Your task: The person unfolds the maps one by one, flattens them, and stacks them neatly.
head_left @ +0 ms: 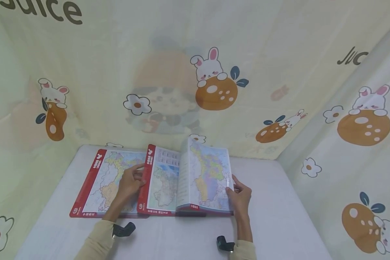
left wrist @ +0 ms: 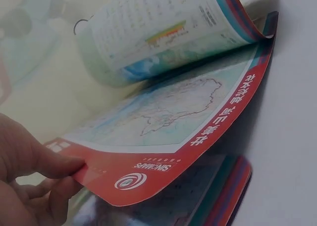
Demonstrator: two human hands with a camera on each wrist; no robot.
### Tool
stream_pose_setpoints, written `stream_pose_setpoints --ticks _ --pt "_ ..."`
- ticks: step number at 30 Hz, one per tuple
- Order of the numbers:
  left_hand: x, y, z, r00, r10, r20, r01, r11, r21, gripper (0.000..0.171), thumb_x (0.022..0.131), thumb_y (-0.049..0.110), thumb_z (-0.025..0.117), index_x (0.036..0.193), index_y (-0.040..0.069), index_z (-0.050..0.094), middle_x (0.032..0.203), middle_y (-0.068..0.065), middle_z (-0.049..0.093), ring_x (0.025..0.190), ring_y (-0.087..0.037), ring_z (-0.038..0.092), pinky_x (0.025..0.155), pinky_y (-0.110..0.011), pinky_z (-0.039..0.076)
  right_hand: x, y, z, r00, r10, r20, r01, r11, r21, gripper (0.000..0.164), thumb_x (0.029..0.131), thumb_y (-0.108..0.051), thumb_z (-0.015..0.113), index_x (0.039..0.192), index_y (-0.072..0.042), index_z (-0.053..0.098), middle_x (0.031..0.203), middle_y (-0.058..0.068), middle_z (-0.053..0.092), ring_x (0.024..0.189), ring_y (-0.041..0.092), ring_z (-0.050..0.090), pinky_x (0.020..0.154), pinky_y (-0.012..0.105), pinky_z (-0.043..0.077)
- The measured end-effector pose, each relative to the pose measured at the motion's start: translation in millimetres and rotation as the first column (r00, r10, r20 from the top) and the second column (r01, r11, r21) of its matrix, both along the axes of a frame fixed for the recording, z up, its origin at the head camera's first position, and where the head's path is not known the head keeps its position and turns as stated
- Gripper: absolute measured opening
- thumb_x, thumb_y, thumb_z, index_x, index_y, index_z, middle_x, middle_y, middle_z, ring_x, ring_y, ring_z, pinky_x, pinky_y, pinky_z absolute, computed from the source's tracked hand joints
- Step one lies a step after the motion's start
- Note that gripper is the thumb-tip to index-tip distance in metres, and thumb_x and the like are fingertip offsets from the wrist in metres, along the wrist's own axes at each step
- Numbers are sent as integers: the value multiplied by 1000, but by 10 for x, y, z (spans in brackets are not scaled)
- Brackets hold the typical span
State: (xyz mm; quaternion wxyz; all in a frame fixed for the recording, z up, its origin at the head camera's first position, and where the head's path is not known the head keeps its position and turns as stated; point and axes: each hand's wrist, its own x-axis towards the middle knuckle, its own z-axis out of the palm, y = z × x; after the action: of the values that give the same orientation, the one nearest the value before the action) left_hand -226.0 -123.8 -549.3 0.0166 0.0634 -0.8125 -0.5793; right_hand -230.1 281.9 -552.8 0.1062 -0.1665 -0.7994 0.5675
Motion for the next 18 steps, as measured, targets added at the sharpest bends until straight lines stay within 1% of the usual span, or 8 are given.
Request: stream_pose_setpoints --ticks 5,10,14,18 --pt "19 -108 25 1000 10 19 -10 1000 7 70 93 -7 68 160 6 54 138 -28 71 119 -43 76 88 -45 66 2 52 0 999 -39 2 39 999 -11 60 95 6 72 151 -14 65 124 26 67 88 12 66 69 15 55" --pt "20 -226 48 999 29 32 -28 999 -30 70 94 -6 68 161 8 53 141 -27 70 122 -44 75 94 -48 65 21 86 9 996 -87 0 87 996 -24 61 95 7 70 152 -14 65 126 25 65 92 16 65 69 14 56" --pt "21 -295 49 998 39 43 -37 998 -57 71 95 -5 69 162 8 51 143 -27 69 124 -45 73 99 -53 62 32 108 26 993 -113 -15 112 993 -26 60 95 7 69 152 -13 64 127 24 64 93 17 63 69 14 55" --pt "42 -343 47 997 50 61 -46 997 -64 69 97 -3 69 163 7 50 144 -28 67 126 -47 72 98 -54 63 32 139 4 990 -138 -28 137 990 -41 60 96 8 69 151 -14 64 125 23 64 91 15 63 69 14 56"
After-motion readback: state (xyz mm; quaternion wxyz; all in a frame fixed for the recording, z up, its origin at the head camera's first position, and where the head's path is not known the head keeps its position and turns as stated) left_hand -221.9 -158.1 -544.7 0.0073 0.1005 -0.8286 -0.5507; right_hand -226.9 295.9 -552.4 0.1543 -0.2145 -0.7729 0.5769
